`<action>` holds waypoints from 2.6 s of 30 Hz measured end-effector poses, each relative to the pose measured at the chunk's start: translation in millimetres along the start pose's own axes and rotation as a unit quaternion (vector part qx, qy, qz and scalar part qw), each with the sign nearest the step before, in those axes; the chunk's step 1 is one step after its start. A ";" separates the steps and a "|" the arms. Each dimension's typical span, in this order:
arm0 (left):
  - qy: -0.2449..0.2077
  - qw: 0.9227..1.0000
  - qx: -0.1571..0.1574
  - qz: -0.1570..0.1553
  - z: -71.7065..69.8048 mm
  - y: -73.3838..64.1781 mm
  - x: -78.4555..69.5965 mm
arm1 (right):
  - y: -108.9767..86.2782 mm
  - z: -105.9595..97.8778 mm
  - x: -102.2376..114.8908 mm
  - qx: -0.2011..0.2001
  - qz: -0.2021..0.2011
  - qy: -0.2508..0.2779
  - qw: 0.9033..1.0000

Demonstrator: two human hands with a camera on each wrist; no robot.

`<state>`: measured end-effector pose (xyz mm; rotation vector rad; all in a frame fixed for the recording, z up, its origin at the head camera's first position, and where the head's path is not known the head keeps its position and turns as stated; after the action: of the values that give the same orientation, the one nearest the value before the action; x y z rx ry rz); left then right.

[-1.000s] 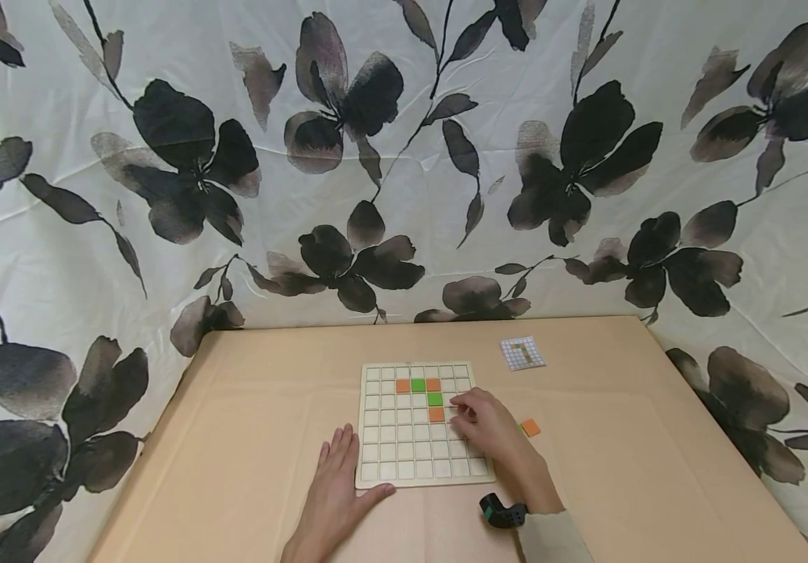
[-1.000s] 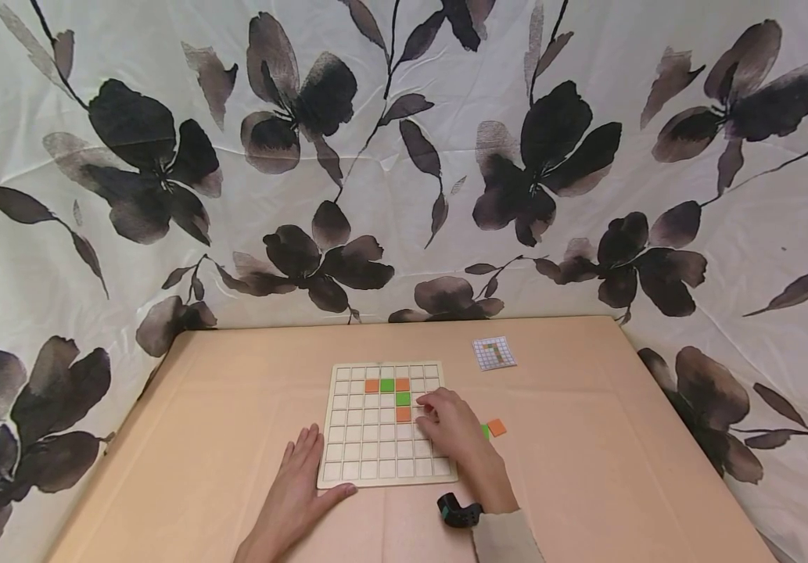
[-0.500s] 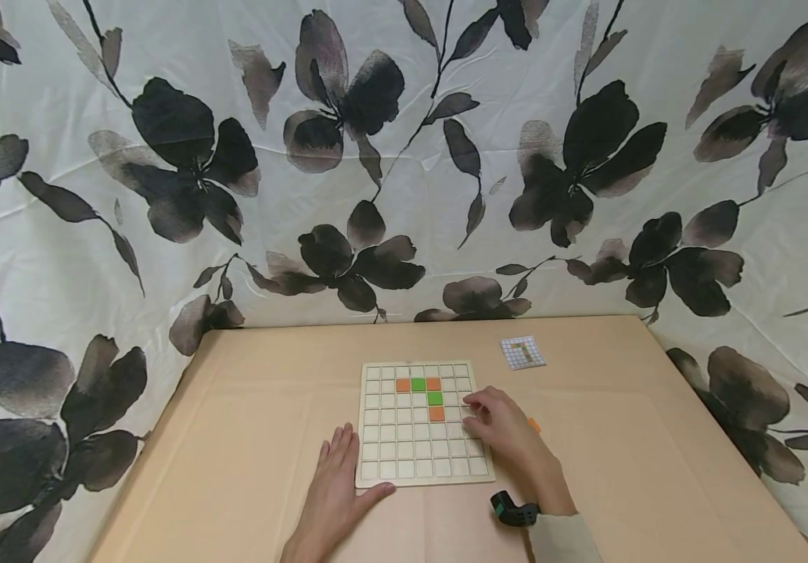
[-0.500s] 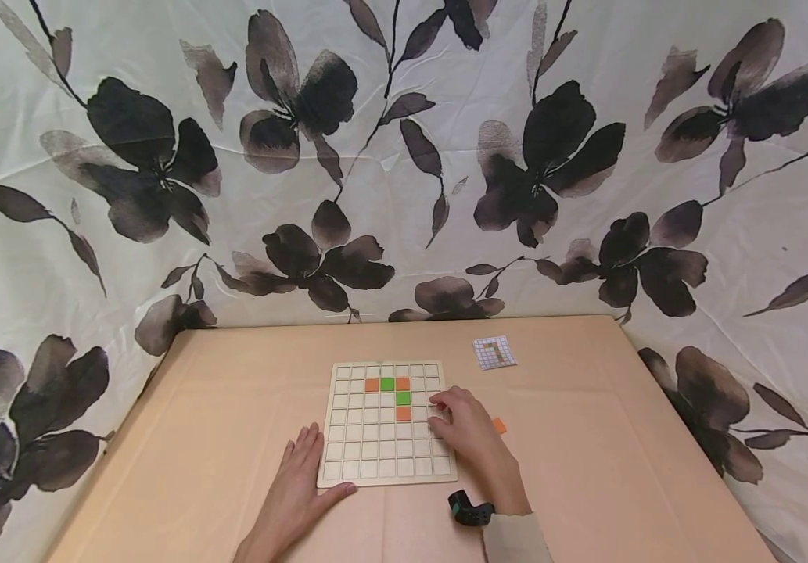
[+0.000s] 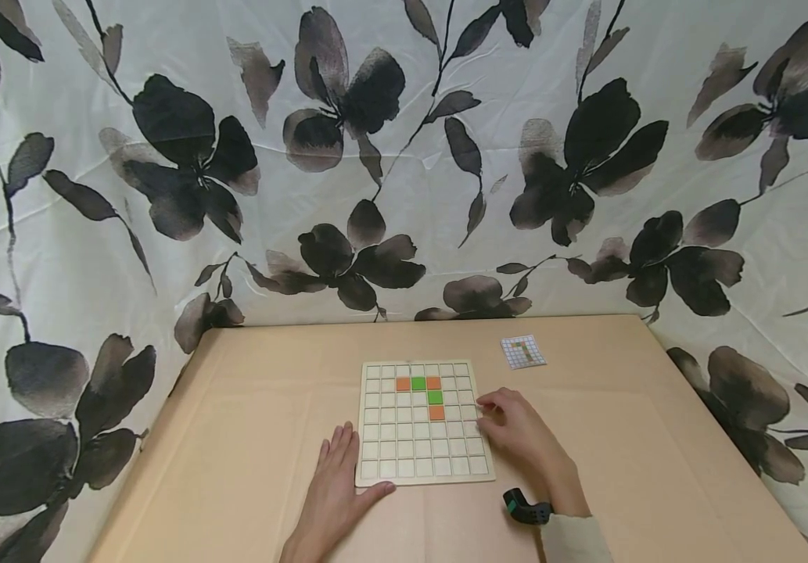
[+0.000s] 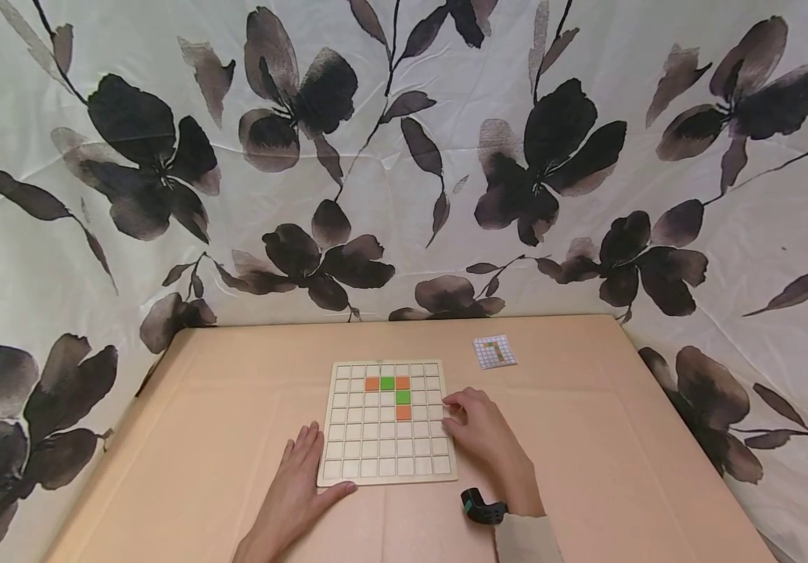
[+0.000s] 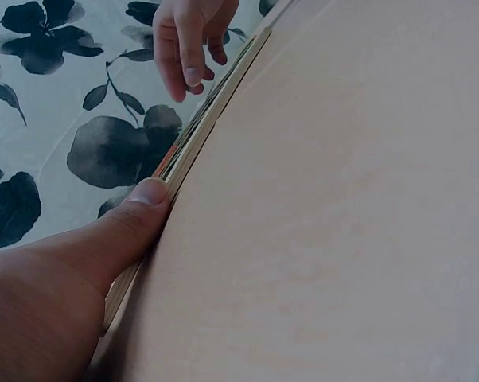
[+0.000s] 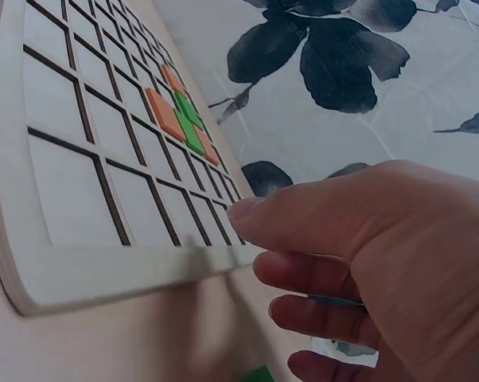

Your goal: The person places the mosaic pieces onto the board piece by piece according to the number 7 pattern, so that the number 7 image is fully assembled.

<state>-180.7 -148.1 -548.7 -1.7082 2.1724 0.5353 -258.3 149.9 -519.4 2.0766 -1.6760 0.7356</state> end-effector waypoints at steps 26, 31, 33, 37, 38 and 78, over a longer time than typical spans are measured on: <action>-0.001 1.000 0.001 -0.003 2.0 2.4 0.2 | -10.3 -15.8 -44.4 0.070 0.040 0.022 0.997; 0.003 1.000 0.000 -0.003 2.9 3.3 0.7 | -11.8 -17.5 -47.6 0.073 0.044 0.021 0.996; 0.003 1.000 -0.001 -0.003 2.9 3.4 0.6 | -12.0 -18.5 -48.0 0.073 0.043 0.021 0.996; 0.003 1.000 -0.004 -0.001 2.4 3.4 -0.6 | -12.7 -20.9 -49.4 0.074 0.050 0.025 0.996; 0.004 1.000 -0.005 0.000 2.2 3.4 -1.0 | -12.8 -21.4 -50.1 0.075 0.052 0.027 0.995; 0.011 0.999 -0.028 0.027 -4.4 -2.4 -1.9 | -11.6 -20.2 -44.6 0.020 0.071 0.049 0.996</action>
<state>-178.0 -149.1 -544.2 -1.6951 2.2456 0.6010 -257.3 199.1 -530.0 1.9308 -1.7809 0.9073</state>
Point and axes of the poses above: each hand's wrist, its own y-axis towards the middle knuckle, its own z-axis out of the palm, x = y × z, the point moved 8 cm from there along y, towards the middle knuckle, and after that the axes turned 7 degrees about x, right-handed, at the moved point
